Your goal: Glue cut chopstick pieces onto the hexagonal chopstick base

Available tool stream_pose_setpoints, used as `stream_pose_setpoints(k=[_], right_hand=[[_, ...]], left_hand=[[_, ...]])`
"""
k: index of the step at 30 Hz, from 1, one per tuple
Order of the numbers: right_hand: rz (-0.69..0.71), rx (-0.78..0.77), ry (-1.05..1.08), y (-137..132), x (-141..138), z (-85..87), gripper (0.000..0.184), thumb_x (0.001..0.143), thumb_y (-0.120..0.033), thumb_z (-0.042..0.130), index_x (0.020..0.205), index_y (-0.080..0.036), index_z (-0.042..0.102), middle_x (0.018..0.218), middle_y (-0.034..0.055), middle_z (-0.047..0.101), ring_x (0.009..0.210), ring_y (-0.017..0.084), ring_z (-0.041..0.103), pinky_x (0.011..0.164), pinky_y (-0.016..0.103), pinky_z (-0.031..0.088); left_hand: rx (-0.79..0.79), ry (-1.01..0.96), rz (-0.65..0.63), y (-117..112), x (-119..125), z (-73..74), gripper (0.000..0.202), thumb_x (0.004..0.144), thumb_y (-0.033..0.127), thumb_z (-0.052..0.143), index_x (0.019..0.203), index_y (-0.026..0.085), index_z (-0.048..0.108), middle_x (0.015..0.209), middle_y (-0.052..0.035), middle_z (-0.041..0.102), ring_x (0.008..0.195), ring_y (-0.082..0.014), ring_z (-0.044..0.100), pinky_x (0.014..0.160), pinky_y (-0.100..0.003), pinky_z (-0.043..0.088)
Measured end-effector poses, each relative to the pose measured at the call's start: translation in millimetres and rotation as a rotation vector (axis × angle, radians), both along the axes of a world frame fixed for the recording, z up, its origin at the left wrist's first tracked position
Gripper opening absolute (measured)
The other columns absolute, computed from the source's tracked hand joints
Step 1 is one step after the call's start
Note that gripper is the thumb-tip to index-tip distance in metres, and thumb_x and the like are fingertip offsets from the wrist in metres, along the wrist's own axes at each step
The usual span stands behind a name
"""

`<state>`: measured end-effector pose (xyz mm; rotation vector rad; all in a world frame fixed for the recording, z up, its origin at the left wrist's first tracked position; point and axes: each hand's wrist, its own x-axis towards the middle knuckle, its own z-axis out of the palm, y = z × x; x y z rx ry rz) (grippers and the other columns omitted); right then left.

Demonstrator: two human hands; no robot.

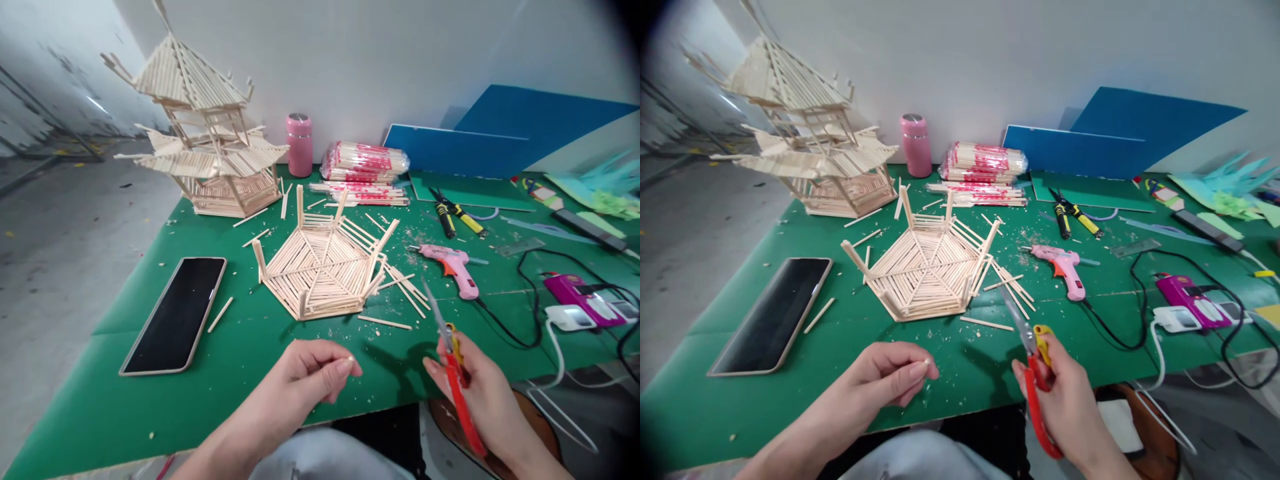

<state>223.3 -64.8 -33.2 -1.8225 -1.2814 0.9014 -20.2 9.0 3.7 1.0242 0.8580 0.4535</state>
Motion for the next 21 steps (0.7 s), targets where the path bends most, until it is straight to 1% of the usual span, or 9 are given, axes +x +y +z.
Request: stream_pose_setpoints(k=[3, 6, 10, 12, 14, 16, 18, 19, 21], right_hand=[[-0.078, -0.008, -0.199, -0.7, 23.1, -3.2, 0.025, 0.072, -0.037, 0.058, 0.086, -0.019, 0.049, 0.067, -0.0004, 0.059, 0.058, 0.015, 0.059, 0.054, 0.022, 0.050], [-0.152, -0.097, -0.531, -4.3, 36.9, -2.7, 0.033, 0.071, -0.040, 0.056, 0.095, -0.018, 0.053, 0.073, 0.0032, 0.063, 0.065, 0.019, 0.063, 0.057, 0.026, 0.051], [-0.194, -0.107, -0.782, -5.6, 49.3, -7.5, 0.046, 0.070, -0.047, 0.053, 0.104, -0.017, 0.053, 0.078, 0.0051, 0.065, 0.067, 0.021, 0.064, 0.060, 0.033, 0.051], [-0.169, -0.093, -0.879, -2.6, 58.9, -9.6, 0.048, 0.070, -0.050, 0.052, 0.104, -0.016, 0.053, 0.084, 0.0077, 0.064, 0.067, 0.023, 0.064, 0.060, 0.035, 0.051], [-0.128, -0.064, -0.997, 1.7, 68.5, -7.5, 0.051, 0.072, -0.053, 0.050, 0.102, -0.013, 0.055, 0.093, 0.0130, 0.062, 0.074, 0.027, 0.063, 0.063, 0.039, 0.051], [-0.090, -0.003, -1.090, 5.7, 71.6, -0.4, 0.054, 0.073, -0.055, 0.047, 0.100, -0.009, 0.056, 0.102, 0.0183, 0.058, 0.086, 0.032, 0.059, 0.071, 0.044, 0.048], [-0.102, 0.107, -1.067, 9.1, 62.4, 9.6, 0.052, 0.075, -0.053, 0.047, 0.102, -0.010, 0.056, 0.106, 0.0177, 0.056, 0.093, 0.033, 0.055, 0.077, 0.046, 0.045], [-0.146, 0.169, -0.987, 10.6, 52.8, 14.3, 0.047, 0.076, -0.051, 0.048, 0.104, -0.013, 0.055, 0.105, 0.0146, 0.057, 0.091, 0.031, 0.056, 0.077, 0.045, 0.046], [-0.112, 0.271, -0.658, 14.5, 25.9, 21.1, 0.032, 0.079, -0.042, 0.050, 0.101, -0.019, 0.055, 0.094, 0.0079, 0.061, 0.079, 0.021, 0.059, 0.071, 0.034, 0.049]], left_hand=[[-0.082, -0.011, 0.051, -3.7, 2.1, -2.9, 0.025, 0.078, 0.036, 0.056, 0.077, 0.013, 0.066, 0.050, 0.0042, 0.042, 0.047, -0.0060, 0.031, 0.044, -0.019, 0.018], [-0.100, -0.026, 0.138, -8.7, 3.5, -8.1, 0.021, 0.076, 0.034, 0.059, 0.075, 0.014, 0.067, 0.057, 0.0011, 0.051, 0.048, -0.0058, 0.034, 0.046, -0.018, 0.024], [0.007, -0.027, 0.270, -16.9, 6.1, -14.5, 0.015, 0.071, 0.031, 0.064, 0.070, 0.018, 0.071, 0.075, -0.0016, 0.057, 0.068, -0.0101, 0.046, 0.063, -0.019, 0.036], [-0.024, -0.014, 0.343, -20.9, 8.9, -14.8, 0.015, 0.070, 0.032, 0.066, 0.072, 0.018, 0.071, 0.068, -0.0008, 0.057, 0.068, -0.0103, 0.047, 0.063, -0.019, 0.037], [-0.126, -0.032, 0.439, -23.7, 12.4, -13.5, 0.018, 0.069, 0.033, 0.067, 0.075, 0.017, 0.070, 0.056, 0.0018, 0.053, 0.054, -0.0081, 0.043, 0.053, -0.019, 0.035], [-0.205, -0.087, 0.528, -25.1, 15.8, -12.2, 0.019, 0.068, 0.032, 0.067, 0.073, 0.014, 0.069, 0.051, 0.0033, 0.050, 0.048, -0.0065, 0.041, 0.048, -0.018, 0.033], [-0.251, -0.156, 0.591, -25.0, 18.4, -12.3, 0.017, 0.070, 0.030, 0.067, 0.072, 0.013, 0.067, 0.053, 0.0021, 0.053, 0.050, -0.0065, 0.045, 0.050, -0.018, 0.037], [-0.265, -0.188, 0.615, -24.5, 19.5, -13.1, 0.016, 0.070, 0.028, 0.066, 0.073, 0.012, 0.066, 0.056, 0.0009, 0.056, 0.052, -0.0070, 0.048, 0.053, -0.018, 0.039], [-0.288, -0.234, 0.658, -22.7, 21.2, -15.9, 0.016, 0.071, 0.026, 0.065, 0.077, 0.011, 0.065, 0.062, -0.0014, 0.060, 0.057, -0.0085, 0.053, 0.058, -0.020, 0.043]])
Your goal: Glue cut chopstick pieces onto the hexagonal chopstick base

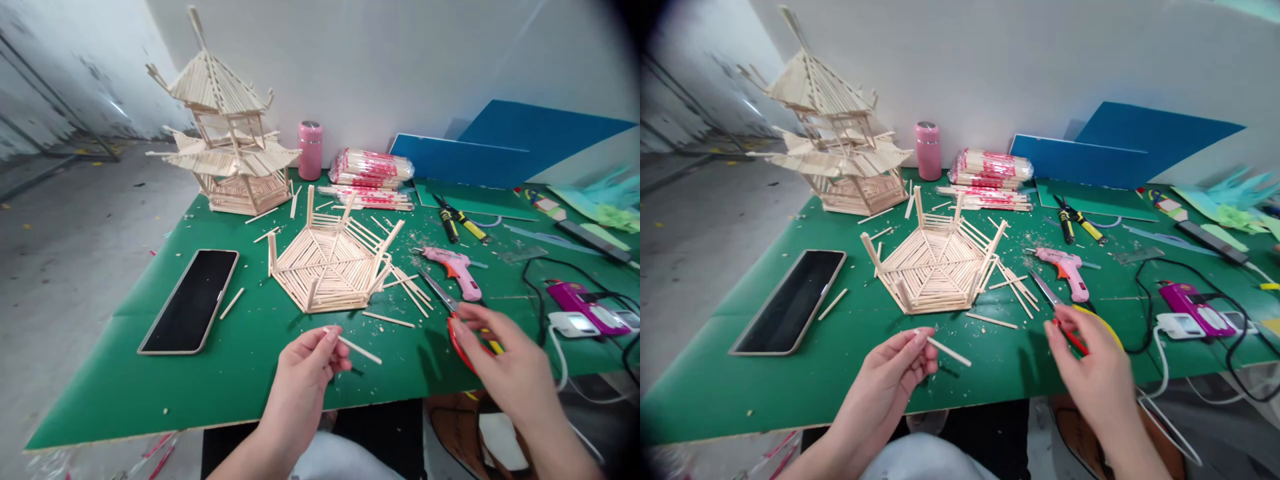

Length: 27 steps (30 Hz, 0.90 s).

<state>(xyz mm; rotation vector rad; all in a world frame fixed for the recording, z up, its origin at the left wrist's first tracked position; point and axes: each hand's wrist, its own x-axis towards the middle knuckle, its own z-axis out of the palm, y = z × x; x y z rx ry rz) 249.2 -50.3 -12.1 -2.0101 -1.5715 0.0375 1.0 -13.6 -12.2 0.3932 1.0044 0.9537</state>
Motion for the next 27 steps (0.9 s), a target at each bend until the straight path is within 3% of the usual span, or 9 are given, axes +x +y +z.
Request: stream_pose_setpoints(k=[2, 4, 8, 11, 15, 18, 24, 27], right_hand=[[0.253, -0.067, 0.241, 6.1, -30.4, 1.9, 0.025, 0.082, -0.034, 0.050, 0.103, -0.021, 0.055, 0.095, 0.0060, 0.060, 0.081, 0.017, 0.058, 0.072, 0.029, 0.049], [0.406, -0.106, 0.324, 14.7, -56.3, 0.0, 0.028, 0.082, -0.031, 0.050, 0.108, -0.021, 0.053, 0.102, 0.0068, 0.058, 0.086, 0.017, 0.057, 0.073, 0.028, 0.048], [0.531, -0.143, 0.441, 33.3, -81.4, -8.6, 0.021, 0.084, -0.030, 0.046, 0.100, -0.019, 0.057, 0.091, 0.0058, 0.061, 0.078, 0.015, 0.058, 0.068, 0.026, 0.048], [0.606, -0.107, 0.477, 42.5, -81.3, -14.6, 0.018, 0.086, -0.026, 0.045, 0.088, -0.019, 0.060, 0.085, 0.0052, 0.061, 0.078, 0.015, 0.058, 0.071, 0.025, 0.047], [0.658, -0.104, 0.484, 49.4, -74.3, -18.7, 0.016, 0.085, -0.023, 0.046, 0.088, -0.019, 0.061, 0.086, 0.0044, 0.060, 0.079, 0.014, 0.057, 0.070, 0.025, 0.046], [0.627, -0.059, 0.487, 50.9, -71.5, -20.8, 0.014, 0.083, -0.022, 0.050, 0.090, -0.020, 0.061, 0.088, 0.0042, 0.060, 0.080, 0.015, 0.057, 0.070, 0.025, 0.047], [0.288, 0.325, 0.576, 45.9, -69.4, -34.4, 0.011, 0.080, -0.017, 0.052, 0.089, -0.020, 0.058, 0.083, 0.0029, 0.055, 0.066, 0.012, 0.054, 0.055, 0.022, 0.045], [0.269, 0.363, 0.597, 45.0, -68.3, -41.1, 0.011, 0.080, -0.016, 0.052, 0.088, -0.019, 0.059, 0.081, 0.0026, 0.054, 0.066, 0.012, 0.053, 0.053, 0.022, 0.044]], left_hand=[[-0.004, -0.027, 0.042, 2.8, 1.7, -3.5, 0.016, 0.071, 0.025, 0.066, 0.078, 0.011, 0.065, 0.064, -0.0030, 0.062, 0.059, -0.0096, 0.057, 0.062, -0.022, 0.045], [0.010, -0.046, 0.078, 5.8, 3.6, -6.8, 0.017, 0.069, 0.025, 0.067, 0.077, 0.010, 0.065, 0.066, -0.0041, 0.064, 0.059, -0.0104, 0.059, 0.063, -0.023, 0.046], [0.046, -0.090, 0.143, 9.6, 7.2, -10.9, 0.017, 0.067, 0.024, 0.069, 0.076, 0.010, 0.066, 0.066, -0.0044, 0.065, 0.061, -0.0117, 0.061, 0.065, -0.023, 0.047], [0.040, -0.098, 0.147, 9.4, 9.4, -13.1, 0.018, 0.066, 0.023, 0.070, 0.077, 0.010, 0.066, 0.066, -0.0052, 0.066, 0.061, -0.0129, 0.062, 0.066, -0.025, 0.047], [0.038, -0.017, 0.110, 10.5, 10.8, -16.8, 0.017, 0.068, 0.025, 0.068, 0.073, 0.009, 0.066, 0.063, -0.0057, 0.066, 0.056, -0.0119, 0.060, 0.060, -0.023, 0.046], [0.055, 0.006, 0.135, 14.5, 11.7, -19.0, 0.014, 0.066, 0.023, 0.069, 0.069, 0.010, 0.065, 0.059, -0.0034, 0.064, 0.052, -0.0098, 0.057, 0.056, -0.021, 0.044], [0.071, 0.033, 0.208, 19.6, 15.7, -21.5, 0.014, 0.067, 0.024, 0.069, 0.064, 0.011, 0.064, 0.058, -0.0025, 0.063, 0.051, -0.0091, 0.056, 0.055, -0.021, 0.044], [0.067, 0.044, 0.214, 19.8, 16.6, -22.5, 0.015, 0.066, 0.024, 0.069, 0.065, 0.010, 0.064, 0.058, -0.0027, 0.063, 0.051, -0.0095, 0.057, 0.055, -0.021, 0.044]])
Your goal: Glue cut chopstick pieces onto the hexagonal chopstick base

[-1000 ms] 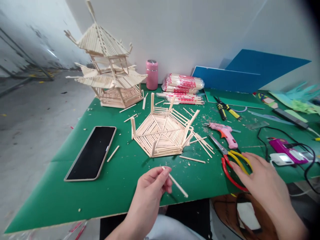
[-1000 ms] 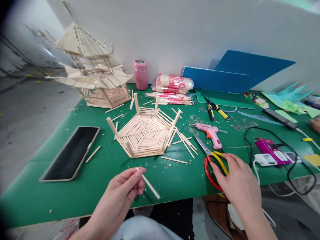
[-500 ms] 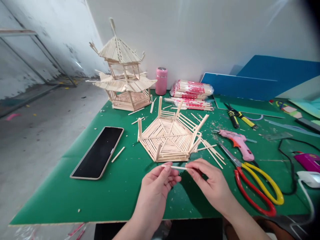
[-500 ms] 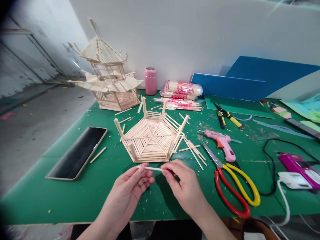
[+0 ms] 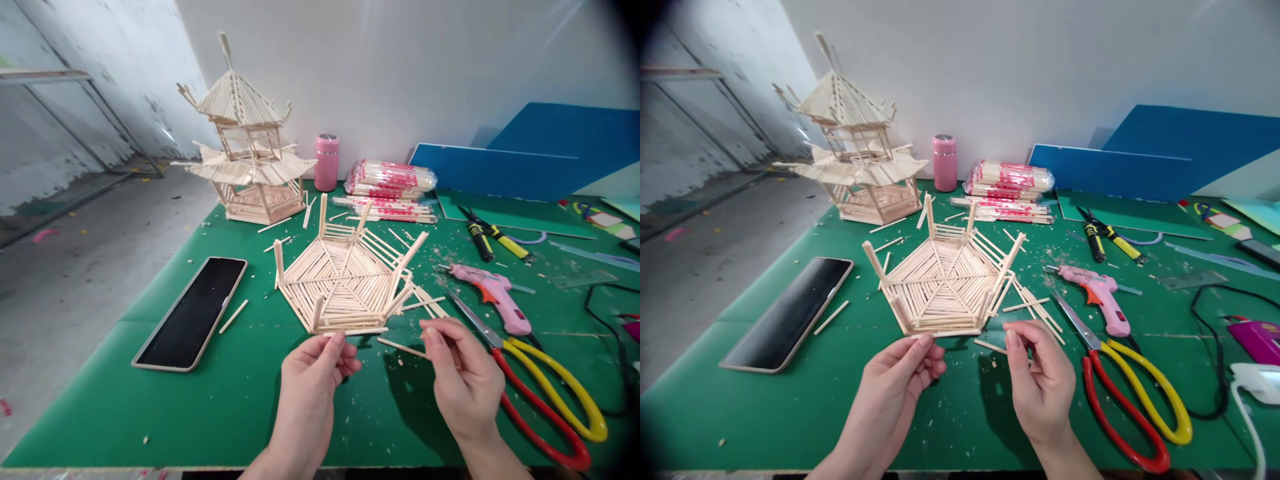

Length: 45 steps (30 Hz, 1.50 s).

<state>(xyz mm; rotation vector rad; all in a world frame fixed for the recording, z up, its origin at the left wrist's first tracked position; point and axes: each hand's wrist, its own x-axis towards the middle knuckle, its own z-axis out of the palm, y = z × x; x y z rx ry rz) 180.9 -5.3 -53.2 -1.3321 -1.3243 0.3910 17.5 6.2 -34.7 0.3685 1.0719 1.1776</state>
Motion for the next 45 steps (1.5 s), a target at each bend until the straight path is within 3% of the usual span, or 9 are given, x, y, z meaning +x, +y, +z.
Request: stream_pose_setpoints(k=[8, 45], right_hand=[[0.017, 0.050, 0.000, 0.7, 0.4, -4.0, 0.013, 0.080, -0.013, 0.053, 0.088, -0.020, 0.060, 0.082, 0.0015, 0.056, 0.064, 0.010, 0.054, 0.054, 0.020, 0.045], [0.118, -0.043, -0.013, 0.6, -1.6, -0.8, 0.012, 0.081, -0.014, 0.052, 0.088, -0.022, 0.058, 0.083, 0.0013, 0.056, 0.070, 0.010, 0.053, 0.058, 0.020, 0.045]], left_hand=[[-0.037, 0.009, 0.010, 3.9, -1.6, -0.7, 0.018, 0.064, 0.026, 0.071, 0.064, 0.009, 0.064, 0.057, -0.0041, 0.063, 0.050, -0.0101, 0.057, 0.053, -0.022, 0.045], [-0.049, 0.015, 0.005, 8.7, 1.7, 1.0, 0.018, 0.063, 0.025, 0.071, 0.062, 0.009, 0.063, 0.056, -0.0036, 0.062, 0.048, -0.0090, 0.055, 0.052, -0.020, 0.044]])
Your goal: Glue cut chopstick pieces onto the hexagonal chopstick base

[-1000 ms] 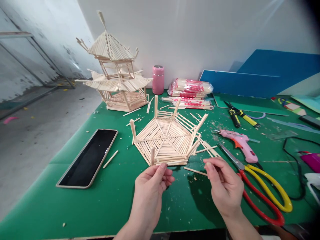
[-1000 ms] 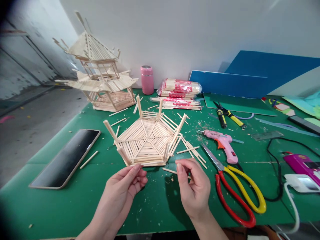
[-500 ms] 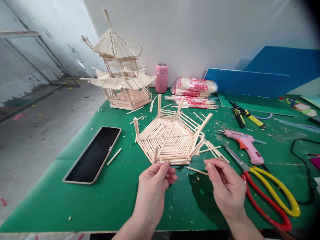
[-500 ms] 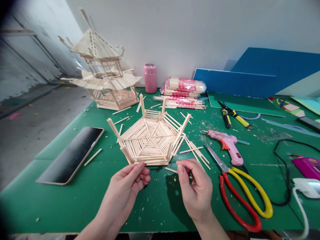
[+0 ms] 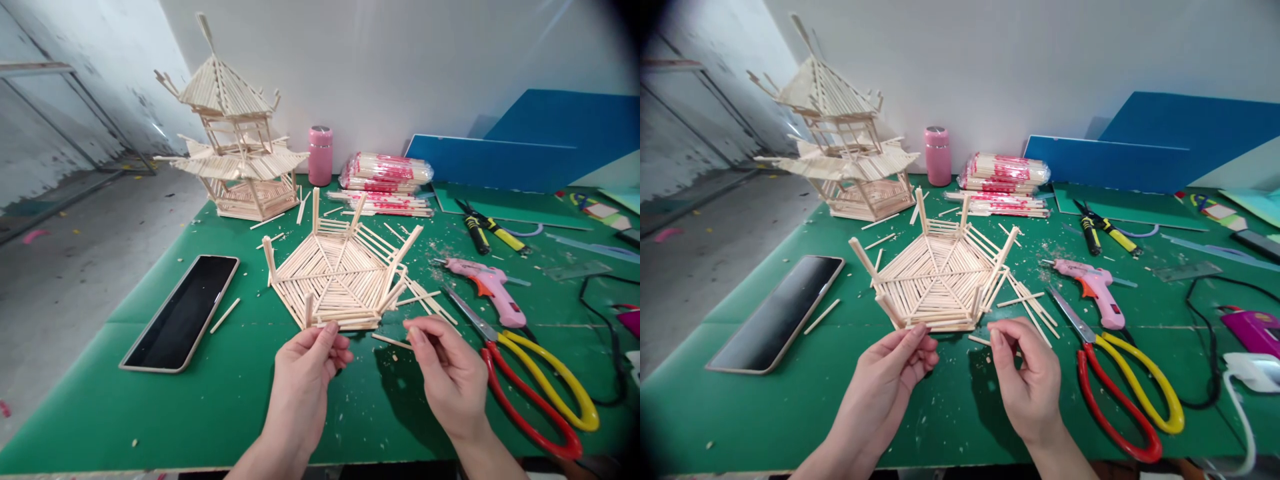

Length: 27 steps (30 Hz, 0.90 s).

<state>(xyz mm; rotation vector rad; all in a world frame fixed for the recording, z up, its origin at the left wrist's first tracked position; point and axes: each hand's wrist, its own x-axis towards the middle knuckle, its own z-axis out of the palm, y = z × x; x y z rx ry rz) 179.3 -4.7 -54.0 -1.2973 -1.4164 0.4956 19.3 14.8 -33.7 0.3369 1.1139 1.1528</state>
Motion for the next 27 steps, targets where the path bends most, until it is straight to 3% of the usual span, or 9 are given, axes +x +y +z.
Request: stream_pose_setpoints(k=[27], right_hand=[[0.016, -0.025, -0.028, 1.4, -2.7, 4.7, 0.010, 0.081, -0.015, 0.051, 0.086, -0.021, 0.058, 0.079, 0.0012, 0.056, 0.068, 0.011, 0.053, 0.057, 0.021, 0.044]], left_hand=[[-0.008, 0.011, 0.008, 0.3, -0.7, 1.6, 0.018, 0.061, 0.024, 0.072, 0.062, 0.009, 0.062, 0.055, -0.0032, 0.063, 0.048, -0.0091, 0.055, 0.051, -0.019, 0.044]])
